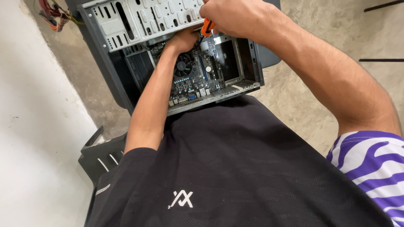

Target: The person is unscrewing the motherboard from a computer case, cleaning the internal components with a brush, and inspecting the power supply unit.

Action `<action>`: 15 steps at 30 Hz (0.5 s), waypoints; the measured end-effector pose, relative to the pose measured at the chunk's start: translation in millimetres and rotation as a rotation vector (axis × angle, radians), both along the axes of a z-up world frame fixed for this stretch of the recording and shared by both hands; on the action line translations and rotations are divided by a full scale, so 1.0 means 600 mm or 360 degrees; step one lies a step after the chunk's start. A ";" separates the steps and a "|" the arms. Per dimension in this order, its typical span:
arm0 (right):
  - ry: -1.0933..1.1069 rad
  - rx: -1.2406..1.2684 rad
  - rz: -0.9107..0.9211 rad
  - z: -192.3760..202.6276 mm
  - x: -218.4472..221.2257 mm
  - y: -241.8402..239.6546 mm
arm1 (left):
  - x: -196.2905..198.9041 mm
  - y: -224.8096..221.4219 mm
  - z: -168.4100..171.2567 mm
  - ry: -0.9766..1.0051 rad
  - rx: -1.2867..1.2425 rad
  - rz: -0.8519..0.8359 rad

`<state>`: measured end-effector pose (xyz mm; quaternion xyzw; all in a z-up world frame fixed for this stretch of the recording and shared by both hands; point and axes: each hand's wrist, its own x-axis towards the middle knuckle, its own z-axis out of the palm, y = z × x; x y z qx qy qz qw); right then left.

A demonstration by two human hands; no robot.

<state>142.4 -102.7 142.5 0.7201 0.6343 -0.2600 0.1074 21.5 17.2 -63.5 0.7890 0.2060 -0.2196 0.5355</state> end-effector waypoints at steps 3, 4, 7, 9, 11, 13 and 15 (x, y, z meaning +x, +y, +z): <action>-0.0506 0.0356 0.0359 -0.048 0.001 0.001 | -0.032 -0.002 0.086 0.0129 0.0004 -0.0072; -0.0332 0.0304 0.0194 -0.049 -0.006 0.007 | -0.043 -0.005 0.085 -0.0212 -0.0066 -0.0017; -0.0375 0.0238 0.0045 -0.056 -0.032 0.019 | -0.056 -0.025 0.071 -0.0716 -0.0079 0.0185; -0.0579 0.0223 0.0065 -0.052 -0.048 0.018 | -0.065 -0.037 0.054 -0.0866 -0.0022 0.0342; -0.0556 0.0508 0.0239 -0.033 -0.046 0.015 | -0.065 -0.039 0.038 -0.1232 0.0185 0.0246; -0.0508 0.0585 0.0357 -0.031 -0.038 0.002 | -0.063 -0.036 0.040 -0.1029 0.0107 0.0216; -0.0459 0.0653 0.0466 -0.024 -0.040 -0.006 | -0.066 -0.040 0.033 -0.0827 0.0019 0.0177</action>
